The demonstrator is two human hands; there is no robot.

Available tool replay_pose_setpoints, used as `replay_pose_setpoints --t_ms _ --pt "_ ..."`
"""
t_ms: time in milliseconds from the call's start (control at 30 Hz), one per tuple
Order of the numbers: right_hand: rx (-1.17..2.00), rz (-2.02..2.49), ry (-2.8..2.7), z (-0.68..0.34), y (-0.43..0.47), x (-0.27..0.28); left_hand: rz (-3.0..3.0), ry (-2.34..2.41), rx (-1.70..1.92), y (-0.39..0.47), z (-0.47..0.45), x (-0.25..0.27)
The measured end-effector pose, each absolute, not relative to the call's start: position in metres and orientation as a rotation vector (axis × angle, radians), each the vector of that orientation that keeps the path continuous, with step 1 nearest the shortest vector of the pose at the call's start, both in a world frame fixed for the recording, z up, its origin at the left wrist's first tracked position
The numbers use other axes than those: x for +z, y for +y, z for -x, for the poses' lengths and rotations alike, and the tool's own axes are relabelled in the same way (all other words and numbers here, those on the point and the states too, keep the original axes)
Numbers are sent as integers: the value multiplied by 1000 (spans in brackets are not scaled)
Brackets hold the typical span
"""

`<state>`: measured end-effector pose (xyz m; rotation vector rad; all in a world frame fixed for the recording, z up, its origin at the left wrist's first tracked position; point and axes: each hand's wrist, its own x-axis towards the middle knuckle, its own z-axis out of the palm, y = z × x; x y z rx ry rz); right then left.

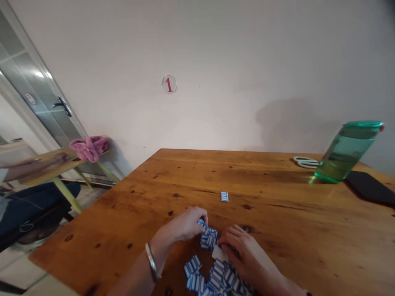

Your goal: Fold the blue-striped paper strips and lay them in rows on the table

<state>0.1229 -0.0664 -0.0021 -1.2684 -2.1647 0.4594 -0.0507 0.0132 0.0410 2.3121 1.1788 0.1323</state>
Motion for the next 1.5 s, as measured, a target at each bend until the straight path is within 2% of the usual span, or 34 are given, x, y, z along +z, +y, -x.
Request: replay_pose_setpoints --t_ms 100,233,400,533,1000,1333,1500 --pt "551 1311 -1923 -130 -61 -7 -2199 1179 301 13 38 38" --pt "733 1358 -1569 -138 -53 -15 -1675 1110 561 11 18 24" --pt "903 1299 -1305 -138 -50 -14 -1260 955 632 1 4 9" --pt "1118 1139 -1251 -134 -52 -10 -1170 900 682 -5 -1 4" --pt "865 1315 -1269 -142 -41 -10 -1037 745 691 -15 -4 7" --pt "1091 1167 -851 -149 -39 -10 -934 939 839 -7 -3 6" --pt "1143 1131 -948 -138 -44 -13 -898 966 928 -6 -3 6"
